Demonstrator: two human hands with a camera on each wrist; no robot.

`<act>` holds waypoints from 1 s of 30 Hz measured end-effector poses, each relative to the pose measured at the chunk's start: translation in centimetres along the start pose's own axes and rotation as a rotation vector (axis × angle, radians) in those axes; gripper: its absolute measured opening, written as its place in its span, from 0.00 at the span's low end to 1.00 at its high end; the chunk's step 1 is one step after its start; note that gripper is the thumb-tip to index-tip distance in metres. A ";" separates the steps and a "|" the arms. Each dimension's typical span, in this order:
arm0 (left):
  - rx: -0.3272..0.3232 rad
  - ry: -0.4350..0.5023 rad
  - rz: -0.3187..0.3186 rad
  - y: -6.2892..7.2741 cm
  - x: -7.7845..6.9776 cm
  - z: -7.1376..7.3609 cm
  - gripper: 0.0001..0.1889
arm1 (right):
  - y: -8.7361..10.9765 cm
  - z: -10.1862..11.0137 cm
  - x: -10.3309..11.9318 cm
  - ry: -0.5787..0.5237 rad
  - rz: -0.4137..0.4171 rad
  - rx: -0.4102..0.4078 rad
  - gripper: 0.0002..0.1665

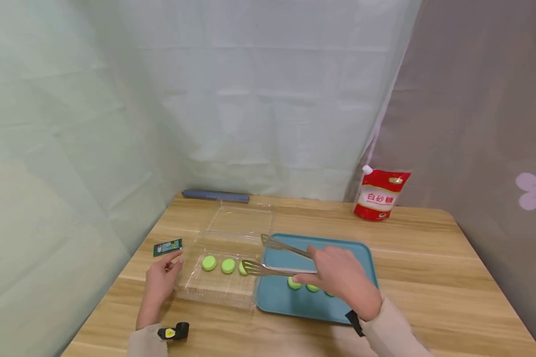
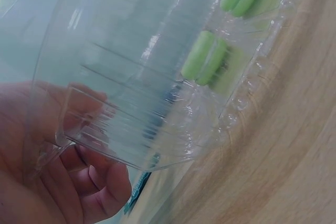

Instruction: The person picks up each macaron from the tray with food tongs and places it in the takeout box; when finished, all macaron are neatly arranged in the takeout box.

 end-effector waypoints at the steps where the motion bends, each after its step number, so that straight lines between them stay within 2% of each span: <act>1: 0.002 -0.001 0.003 0.0 0.0 0.0 0.19 | 0.2 -0.1 -0.2 0.004 0.004 -0.012 0.36; 10: -0.001 0.002 0.000 0.1 0.1 0.0 0.19 | 1.8 -1.5 -2.1 0.004 -0.006 -0.049 0.36; 17: -0.001 0.007 -0.006 0.0 0.0 0.0 0.19 | 3.0 -2.7 -3.7 0.013 -0.069 -0.017 0.35; 24: 0.008 0.005 0.007 0.0 0.2 0.1 0.20 | 4.1 -3.5 -4.8 0.030 -0.065 -0.042 0.25; 30: 0.009 0.012 -0.001 -0.1 0.3 -0.2 0.19 | 5.2 -4.4 -5.6 0.051 -0.055 -0.052 0.23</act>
Point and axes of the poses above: each hand's wrist, its own y-axis away from the middle knuckle, its own z-axis out of the back of the hand, x = y × z, the point moved 8 cm from there along -y, towards the middle knuckle, and after that the axes turned 5 degrees about z, right-handed, at the moved point
